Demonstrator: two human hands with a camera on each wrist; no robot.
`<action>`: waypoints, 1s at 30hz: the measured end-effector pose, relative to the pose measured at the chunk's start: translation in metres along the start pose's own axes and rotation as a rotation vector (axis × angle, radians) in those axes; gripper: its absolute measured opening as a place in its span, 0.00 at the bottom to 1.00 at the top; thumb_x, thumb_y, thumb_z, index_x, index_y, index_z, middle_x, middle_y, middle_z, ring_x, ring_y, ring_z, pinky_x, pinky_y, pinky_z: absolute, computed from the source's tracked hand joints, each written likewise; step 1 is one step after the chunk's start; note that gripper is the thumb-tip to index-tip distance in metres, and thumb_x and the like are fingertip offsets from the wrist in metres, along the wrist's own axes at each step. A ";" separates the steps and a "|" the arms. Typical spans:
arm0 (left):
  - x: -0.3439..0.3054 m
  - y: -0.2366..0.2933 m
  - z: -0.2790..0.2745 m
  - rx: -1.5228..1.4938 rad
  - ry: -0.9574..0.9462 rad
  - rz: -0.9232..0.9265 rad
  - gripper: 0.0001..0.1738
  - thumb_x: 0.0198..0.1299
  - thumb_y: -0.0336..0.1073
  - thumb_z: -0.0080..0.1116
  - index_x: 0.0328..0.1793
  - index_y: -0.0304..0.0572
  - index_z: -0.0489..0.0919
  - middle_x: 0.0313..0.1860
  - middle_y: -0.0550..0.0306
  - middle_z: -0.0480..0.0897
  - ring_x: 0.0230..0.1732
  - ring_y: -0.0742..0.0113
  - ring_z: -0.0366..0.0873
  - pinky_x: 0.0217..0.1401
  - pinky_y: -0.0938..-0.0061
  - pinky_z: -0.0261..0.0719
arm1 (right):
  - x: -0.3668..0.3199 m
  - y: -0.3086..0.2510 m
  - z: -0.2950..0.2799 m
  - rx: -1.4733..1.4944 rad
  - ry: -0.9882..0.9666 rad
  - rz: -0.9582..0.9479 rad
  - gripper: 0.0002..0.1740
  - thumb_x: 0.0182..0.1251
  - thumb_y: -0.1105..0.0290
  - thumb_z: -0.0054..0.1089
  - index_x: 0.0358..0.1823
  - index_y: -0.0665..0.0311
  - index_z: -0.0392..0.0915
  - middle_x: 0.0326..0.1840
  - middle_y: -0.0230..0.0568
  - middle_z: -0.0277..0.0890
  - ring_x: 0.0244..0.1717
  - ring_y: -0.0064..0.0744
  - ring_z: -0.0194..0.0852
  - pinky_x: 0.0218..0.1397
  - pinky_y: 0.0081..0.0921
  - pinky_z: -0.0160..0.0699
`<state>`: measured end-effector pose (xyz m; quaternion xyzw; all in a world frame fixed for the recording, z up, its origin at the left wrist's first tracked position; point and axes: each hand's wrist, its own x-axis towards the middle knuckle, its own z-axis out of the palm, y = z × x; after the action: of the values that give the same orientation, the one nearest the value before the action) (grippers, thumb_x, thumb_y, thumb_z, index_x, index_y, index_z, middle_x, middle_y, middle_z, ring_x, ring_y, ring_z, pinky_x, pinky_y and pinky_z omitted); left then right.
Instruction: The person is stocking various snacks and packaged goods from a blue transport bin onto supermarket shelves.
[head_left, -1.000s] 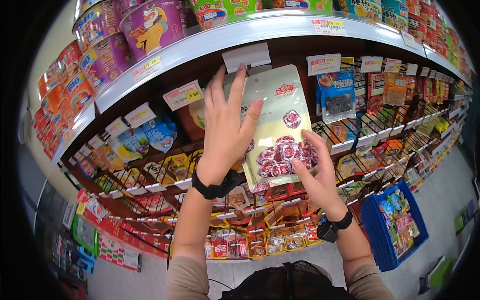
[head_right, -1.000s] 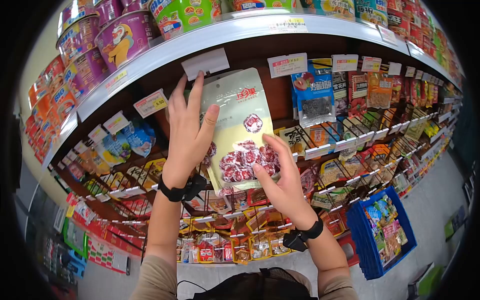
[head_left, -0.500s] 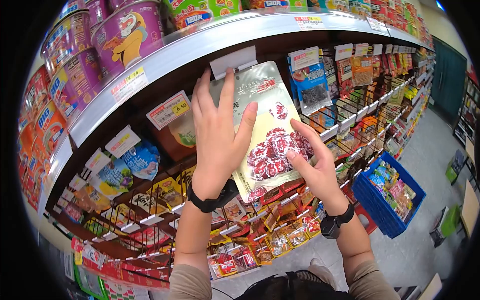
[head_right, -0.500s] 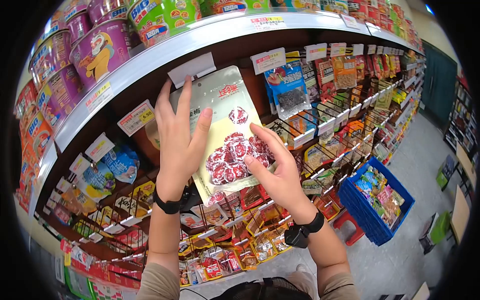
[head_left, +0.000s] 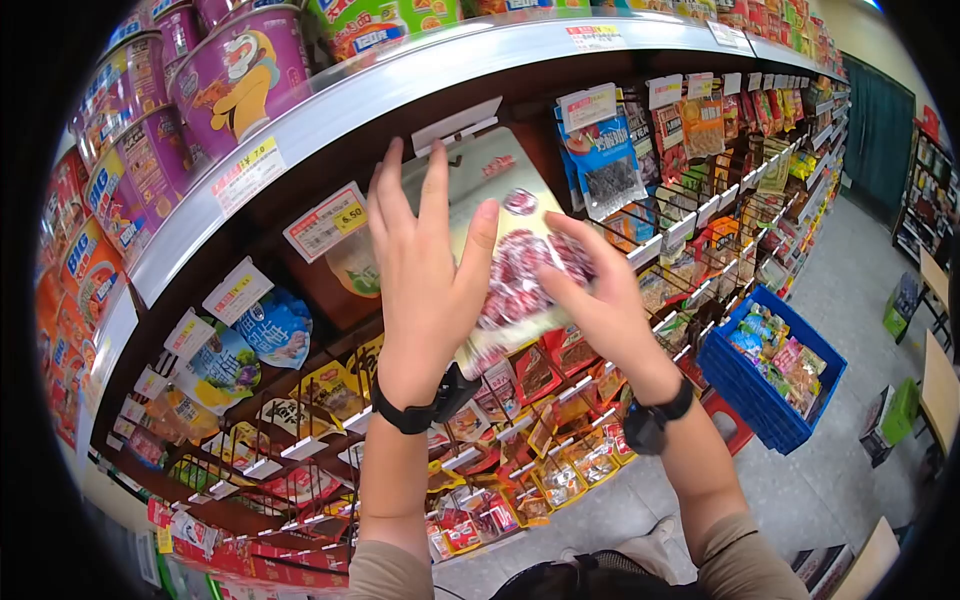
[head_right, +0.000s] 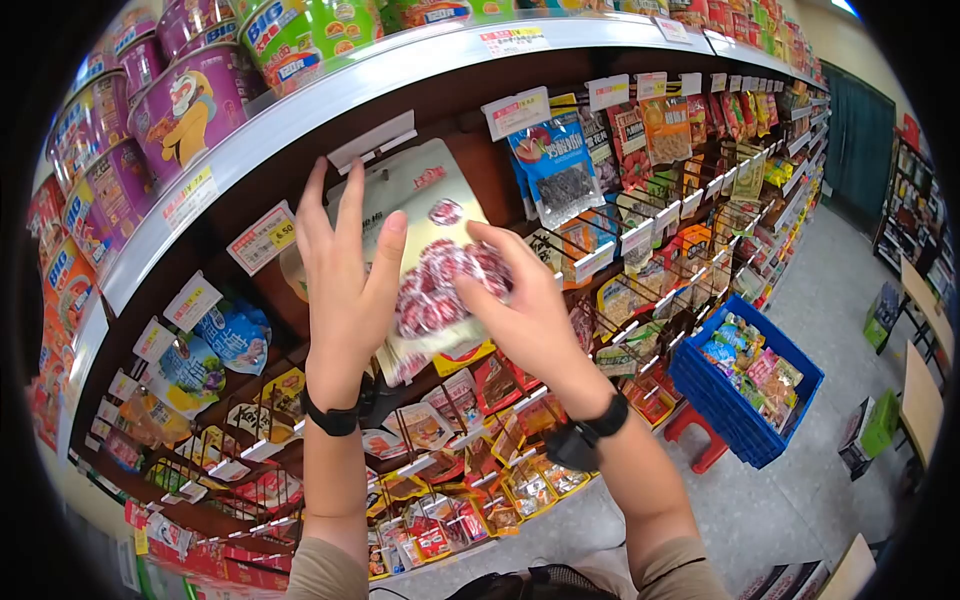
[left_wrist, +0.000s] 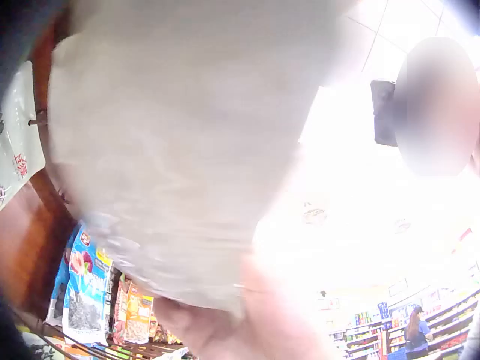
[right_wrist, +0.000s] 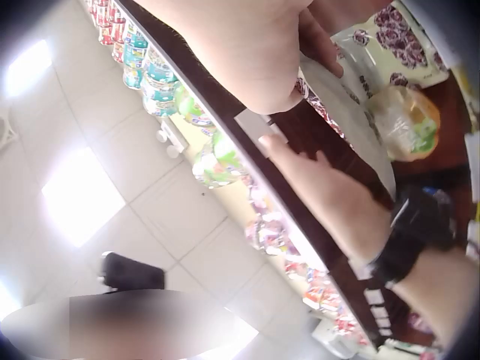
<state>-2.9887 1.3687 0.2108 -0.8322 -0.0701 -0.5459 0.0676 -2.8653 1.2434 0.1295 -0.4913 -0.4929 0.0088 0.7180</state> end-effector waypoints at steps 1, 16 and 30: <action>-0.003 0.003 0.001 0.006 0.010 -0.018 0.33 0.69 0.46 0.58 0.75 0.35 0.68 0.76 0.30 0.58 0.75 0.31 0.56 0.75 0.44 0.56 | 0.012 0.015 0.005 -0.199 0.016 -0.094 0.28 0.68 0.70 0.64 0.68 0.72 0.70 0.61 0.45 0.76 0.61 0.30 0.75 0.66 0.27 0.71; -0.238 0.172 0.096 -0.608 -0.694 -0.373 0.12 0.63 0.31 0.60 0.51 0.35 0.82 0.53 0.44 0.81 0.55 0.49 0.79 0.58 0.61 0.76 | -0.293 0.113 -0.228 -0.482 -0.046 0.353 0.13 0.67 0.72 0.58 0.52 0.64 0.78 0.45 0.44 0.81 0.43 0.40 0.82 0.43 0.33 0.79; -0.259 0.404 0.310 -1.054 -1.430 -0.298 0.14 0.75 0.34 0.45 0.56 0.40 0.80 0.23 0.54 0.81 0.26 0.63 0.81 0.32 0.69 0.75 | -0.445 0.036 -0.467 -0.834 0.642 0.874 0.09 0.69 0.70 0.61 0.45 0.66 0.80 0.32 0.46 0.82 0.28 0.35 0.80 0.33 0.31 0.77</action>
<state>-2.7349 1.0199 -0.1636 -0.8786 0.0568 0.1376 -0.4538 -2.7427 0.7155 -0.2225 -0.8589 0.0262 -0.0387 0.5100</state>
